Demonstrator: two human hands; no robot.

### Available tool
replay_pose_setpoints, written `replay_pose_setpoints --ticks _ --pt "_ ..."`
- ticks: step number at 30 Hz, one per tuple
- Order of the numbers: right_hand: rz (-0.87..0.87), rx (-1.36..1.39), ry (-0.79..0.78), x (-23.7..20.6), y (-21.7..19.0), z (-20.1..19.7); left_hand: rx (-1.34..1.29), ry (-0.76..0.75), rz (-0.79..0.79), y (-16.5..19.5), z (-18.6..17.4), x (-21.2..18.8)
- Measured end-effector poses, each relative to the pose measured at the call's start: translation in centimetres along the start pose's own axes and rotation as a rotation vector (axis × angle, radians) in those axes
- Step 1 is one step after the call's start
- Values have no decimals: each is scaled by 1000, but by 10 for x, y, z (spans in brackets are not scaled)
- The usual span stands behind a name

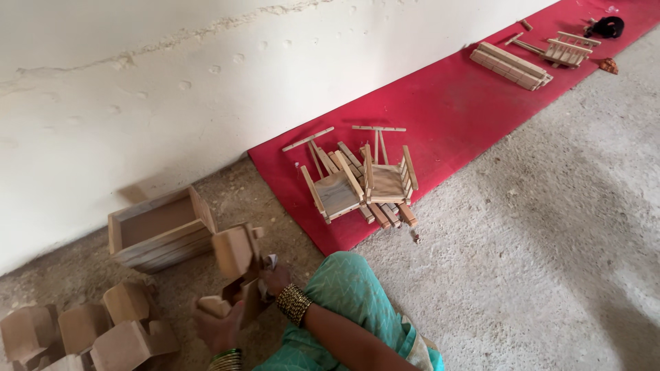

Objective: The person sits on the floor and wipes small wooden toy furniture pieces one at a time with a cloth, turning each piece to clean its surfaces and setting it aside on a red mat with the other cleaned toys.

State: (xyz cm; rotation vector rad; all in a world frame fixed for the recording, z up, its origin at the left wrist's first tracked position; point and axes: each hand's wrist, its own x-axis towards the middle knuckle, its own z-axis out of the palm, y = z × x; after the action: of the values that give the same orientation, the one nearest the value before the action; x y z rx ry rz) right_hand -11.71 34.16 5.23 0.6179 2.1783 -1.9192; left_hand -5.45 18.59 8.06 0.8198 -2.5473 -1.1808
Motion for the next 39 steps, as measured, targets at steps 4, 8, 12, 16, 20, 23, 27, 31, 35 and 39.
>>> replay_pose_setpoints --ticks 4,8,12,16,20,23,27,31,35,39 --pt "6 102 -90 -2 2 1 -280 -75 -74 -2 -15 8" --pt "-459 220 -17 2 6 -5 -353 -137 111 6 -20 17" --pt "-514 233 -123 7 7 -13 -415 -377 334 9 -33 20" --pt "-266 372 -260 11 0 -20 -511 -575 432 2 -53 21" --pt "-217 401 -300 13 -7 -25 -636 -674 425 -7 -75 35" --pt "-199 468 -287 14 -10 -31 -694 -694 433 -11 -86 38" --pt "-170 558 -277 19 -17 -37 -639 -474 562 -4 -82 31" --pt "-130 626 -259 32 -31 -40 -418 -140 781 7 -79 39" --pt "-60 668 -213 41 -40 -46 -275 271 847 7 -114 58" --pt "-42 675 -223 38 -46 -55 -190 532 536 17 -163 83"
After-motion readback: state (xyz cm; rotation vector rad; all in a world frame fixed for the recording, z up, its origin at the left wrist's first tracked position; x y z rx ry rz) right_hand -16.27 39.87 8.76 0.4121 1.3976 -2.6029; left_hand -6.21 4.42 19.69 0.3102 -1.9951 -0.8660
